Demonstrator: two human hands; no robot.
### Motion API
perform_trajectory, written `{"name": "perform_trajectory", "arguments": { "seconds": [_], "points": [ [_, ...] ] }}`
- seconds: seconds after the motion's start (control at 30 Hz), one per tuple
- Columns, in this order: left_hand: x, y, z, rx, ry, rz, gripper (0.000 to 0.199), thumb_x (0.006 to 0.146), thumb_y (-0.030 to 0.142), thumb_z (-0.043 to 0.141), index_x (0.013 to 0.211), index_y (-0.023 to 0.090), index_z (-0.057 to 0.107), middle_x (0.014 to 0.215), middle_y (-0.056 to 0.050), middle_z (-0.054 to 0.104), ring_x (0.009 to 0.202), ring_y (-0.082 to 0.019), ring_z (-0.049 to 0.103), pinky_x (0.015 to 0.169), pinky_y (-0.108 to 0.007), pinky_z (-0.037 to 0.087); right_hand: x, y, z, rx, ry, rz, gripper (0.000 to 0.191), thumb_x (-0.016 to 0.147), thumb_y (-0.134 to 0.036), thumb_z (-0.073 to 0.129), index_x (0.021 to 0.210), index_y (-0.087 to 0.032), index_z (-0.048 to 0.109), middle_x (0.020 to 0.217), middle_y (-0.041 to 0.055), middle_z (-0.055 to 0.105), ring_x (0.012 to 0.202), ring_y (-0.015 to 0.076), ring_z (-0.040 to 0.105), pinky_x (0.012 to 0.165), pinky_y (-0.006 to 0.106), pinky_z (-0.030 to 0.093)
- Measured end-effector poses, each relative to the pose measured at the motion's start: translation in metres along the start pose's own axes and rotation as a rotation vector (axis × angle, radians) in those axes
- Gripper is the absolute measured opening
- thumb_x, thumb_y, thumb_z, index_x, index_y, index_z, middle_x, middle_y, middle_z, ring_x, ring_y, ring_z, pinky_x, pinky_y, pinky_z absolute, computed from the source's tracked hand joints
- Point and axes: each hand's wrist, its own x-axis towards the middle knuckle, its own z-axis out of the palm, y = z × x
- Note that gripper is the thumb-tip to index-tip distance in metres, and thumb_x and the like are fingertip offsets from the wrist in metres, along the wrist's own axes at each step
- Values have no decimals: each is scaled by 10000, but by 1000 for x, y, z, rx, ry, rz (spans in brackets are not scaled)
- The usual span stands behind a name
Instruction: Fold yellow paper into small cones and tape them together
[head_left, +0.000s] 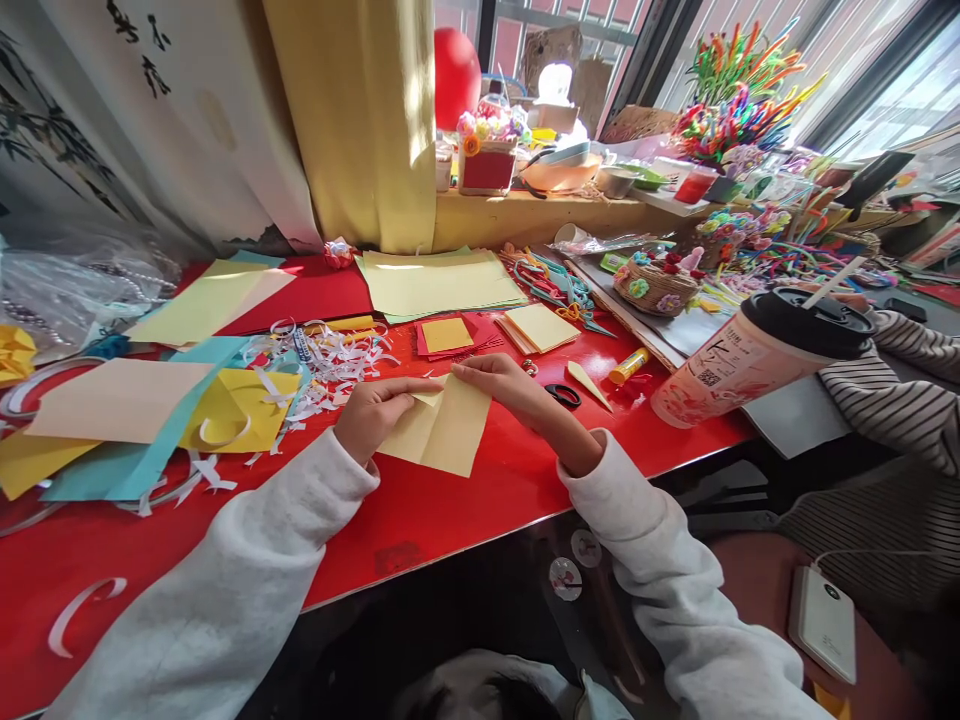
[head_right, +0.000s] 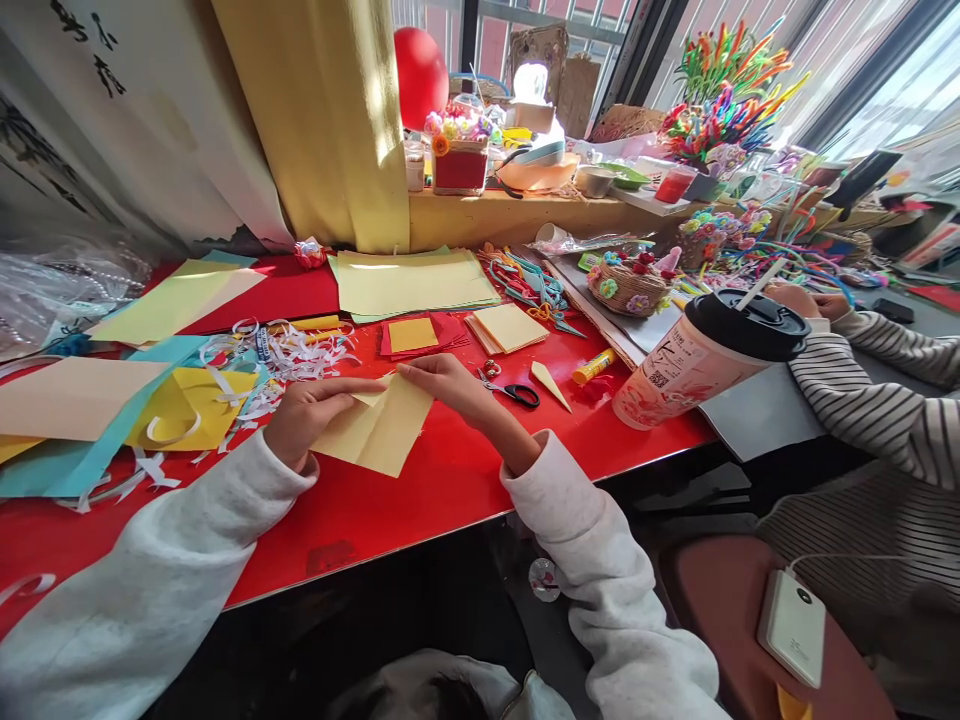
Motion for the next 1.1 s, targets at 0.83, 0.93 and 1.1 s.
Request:
{"name": "perform_trajectory", "arguments": {
  "seconds": [0.83, 0.93, 1.1],
  "points": [
    [8, -12, 3, 5, -193, -108, 407, 634, 502, 636, 805, 135, 675, 746, -42, 662, 649, -158, 565, 553, -237, 408, 1, 0, 0, -133, -104, 0, 228, 758, -343, 584, 785, -119, 623, 724, 21, 591, 633, 93, 505, 562, 223, 364],
    [7, -11, 3, 120, -184, -17, 395, 691, 506, 578, 829, 149, 678, 773, -45, 671, 681, -169, 573, 558, -239, 408, -1, -2, -1, -189, -124, 24, 263, 765, -384, 571, 752, -126, 623, 677, 11, 571, 601, 88, 483, 523, 218, 340],
    [5, -11, 5, 235, -172, 53, 372, 716, 508, 554, 821, 166, 655, 746, -30, 662, 675, -162, 575, 552, -229, 403, 2, 2, -1, -203, -145, 10, 311, 742, -436, 586, 746, -127, 613, 656, 7, 564, 586, 86, 469, 511, 220, 328]
  ]
}}
